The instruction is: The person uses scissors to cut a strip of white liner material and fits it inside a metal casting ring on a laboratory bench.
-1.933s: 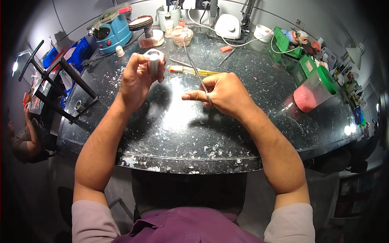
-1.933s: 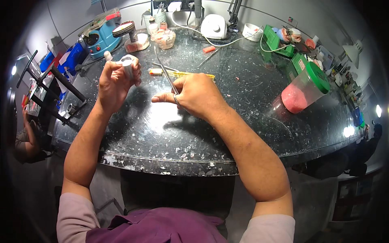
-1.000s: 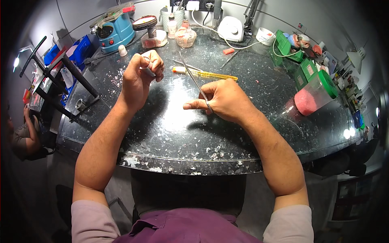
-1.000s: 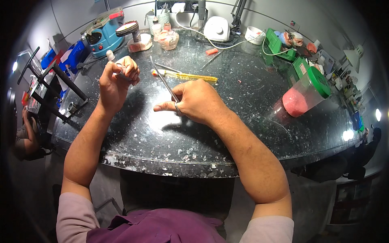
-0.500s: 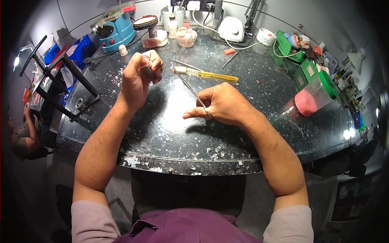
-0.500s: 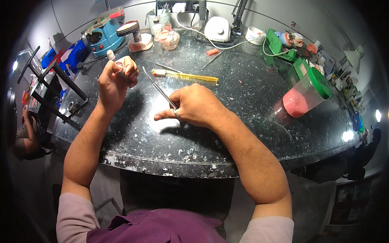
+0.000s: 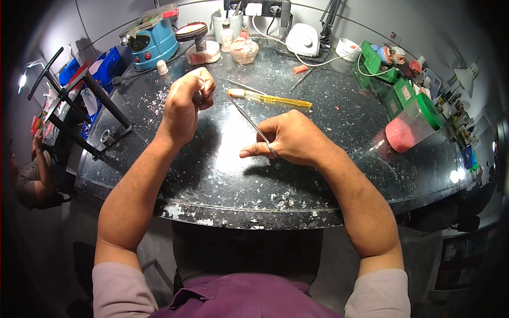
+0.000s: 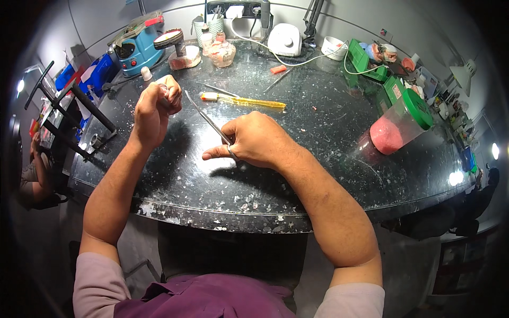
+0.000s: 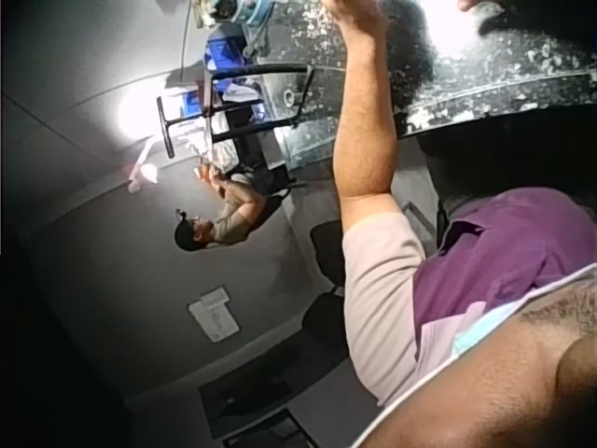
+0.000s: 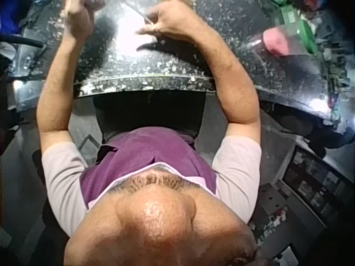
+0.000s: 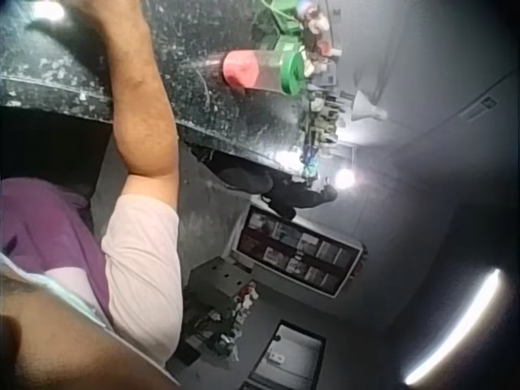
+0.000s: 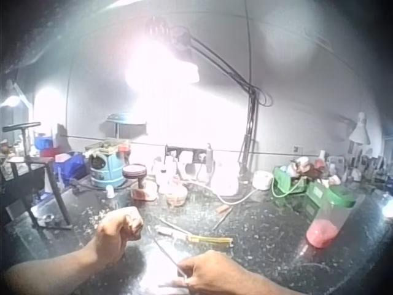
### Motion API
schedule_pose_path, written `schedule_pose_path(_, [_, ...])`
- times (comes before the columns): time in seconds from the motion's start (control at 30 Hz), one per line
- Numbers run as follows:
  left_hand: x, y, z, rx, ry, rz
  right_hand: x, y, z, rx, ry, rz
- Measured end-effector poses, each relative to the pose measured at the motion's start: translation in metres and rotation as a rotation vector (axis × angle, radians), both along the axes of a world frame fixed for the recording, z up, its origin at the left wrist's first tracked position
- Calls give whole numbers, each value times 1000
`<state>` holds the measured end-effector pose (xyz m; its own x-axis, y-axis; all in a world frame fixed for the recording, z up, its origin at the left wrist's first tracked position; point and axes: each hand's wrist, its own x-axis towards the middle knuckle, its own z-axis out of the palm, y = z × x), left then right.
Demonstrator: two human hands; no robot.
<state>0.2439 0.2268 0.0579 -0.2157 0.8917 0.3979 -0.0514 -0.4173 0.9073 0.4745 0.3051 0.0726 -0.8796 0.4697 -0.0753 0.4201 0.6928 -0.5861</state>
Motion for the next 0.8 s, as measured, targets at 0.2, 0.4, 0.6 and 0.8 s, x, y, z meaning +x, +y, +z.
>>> schedule_pose_path(0.2, [7, -1, 3, 51, 46, 89, 0, 0, 1, -5, -9, 1])
schedule_pose_path(0.4, [7, -4, 6, 77, 107, 19, 1, 1, 0, -23, -18, -12])
schedule_pose_path(0.6, [8, -5, 8, 96, 252, 32, -1, -1, 1, -32, -13, -19])
schedule_pose_path(0.8, [10, -4, 6, 3, 233, 9, 0, -5, 2, -34, 58, -43])
